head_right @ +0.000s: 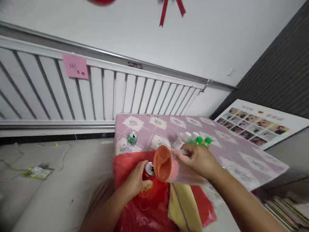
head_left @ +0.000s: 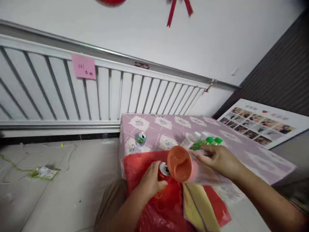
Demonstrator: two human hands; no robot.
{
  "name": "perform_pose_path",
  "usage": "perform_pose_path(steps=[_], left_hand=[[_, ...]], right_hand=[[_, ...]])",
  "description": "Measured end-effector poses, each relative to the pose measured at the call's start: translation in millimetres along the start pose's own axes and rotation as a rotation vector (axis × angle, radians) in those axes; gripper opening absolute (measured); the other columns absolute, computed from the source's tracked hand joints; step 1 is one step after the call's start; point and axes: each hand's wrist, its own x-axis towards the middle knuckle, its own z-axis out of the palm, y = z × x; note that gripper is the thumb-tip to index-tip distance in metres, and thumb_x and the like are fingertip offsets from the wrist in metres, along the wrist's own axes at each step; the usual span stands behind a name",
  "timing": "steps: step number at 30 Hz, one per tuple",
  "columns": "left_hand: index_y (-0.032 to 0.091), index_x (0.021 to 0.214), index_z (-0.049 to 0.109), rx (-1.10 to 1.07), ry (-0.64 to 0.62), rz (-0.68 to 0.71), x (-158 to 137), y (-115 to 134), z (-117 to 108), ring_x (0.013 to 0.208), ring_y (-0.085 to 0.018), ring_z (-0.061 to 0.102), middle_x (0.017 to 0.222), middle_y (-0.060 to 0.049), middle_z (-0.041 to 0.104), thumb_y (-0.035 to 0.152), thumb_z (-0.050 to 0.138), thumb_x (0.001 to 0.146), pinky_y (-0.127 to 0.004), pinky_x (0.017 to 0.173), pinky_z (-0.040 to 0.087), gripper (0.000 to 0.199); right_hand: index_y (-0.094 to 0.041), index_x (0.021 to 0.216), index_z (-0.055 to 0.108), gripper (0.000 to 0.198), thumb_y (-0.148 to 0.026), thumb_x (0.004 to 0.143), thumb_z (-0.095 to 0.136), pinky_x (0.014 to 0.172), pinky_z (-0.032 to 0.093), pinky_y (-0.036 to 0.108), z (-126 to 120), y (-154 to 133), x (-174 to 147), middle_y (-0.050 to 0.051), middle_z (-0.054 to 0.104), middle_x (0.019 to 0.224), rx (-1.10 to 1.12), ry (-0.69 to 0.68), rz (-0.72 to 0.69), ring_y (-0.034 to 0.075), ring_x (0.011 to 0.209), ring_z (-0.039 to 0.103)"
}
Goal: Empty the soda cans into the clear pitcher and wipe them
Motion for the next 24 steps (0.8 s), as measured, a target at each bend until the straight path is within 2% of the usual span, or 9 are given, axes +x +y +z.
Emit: perform_pose_path(steps=[9, 24], left_hand=[[0.016, 0.136, 0.041, 0.015, 0.017, -0.001, -1.6, 2.7, -0.2, 0.129, -0.029, 0.047, 0.139, -0.014, 0.05, 0.014, 0.073, 0.063, -0.041, 0.112, 0.035, 0.079], [0.016, 0.135, 0.042, 0.027, 0.023, -0.001, -2.3, 5.4, -0.1, 0.127, -0.028, 0.048, 0.137, -0.014, 0.052, 0.013, 0.072, 0.063, -0.04, 0.111, 0.036, 0.078]], right_hand=[[-0.023, 0.056, 0.046, 0.049, -0.065, 0.081, 0.049, 0.051, 0.032, 0.029, -0.7, -9.0, 2.2, -0.002, 0.046, 0.051, 0.018, 0.024, 0.003, 0.014, 0.052, 0.045], [-0.022, 0.057, 0.05, 0.048, -0.064, 0.082, 0.048, 0.052, 0.033, 0.028, -3.2, -10.1, 2.0, -0.002, 0.049, 0.051, 0.012, 0.034, 0.005, 0.014, 0.052, 0.046]])
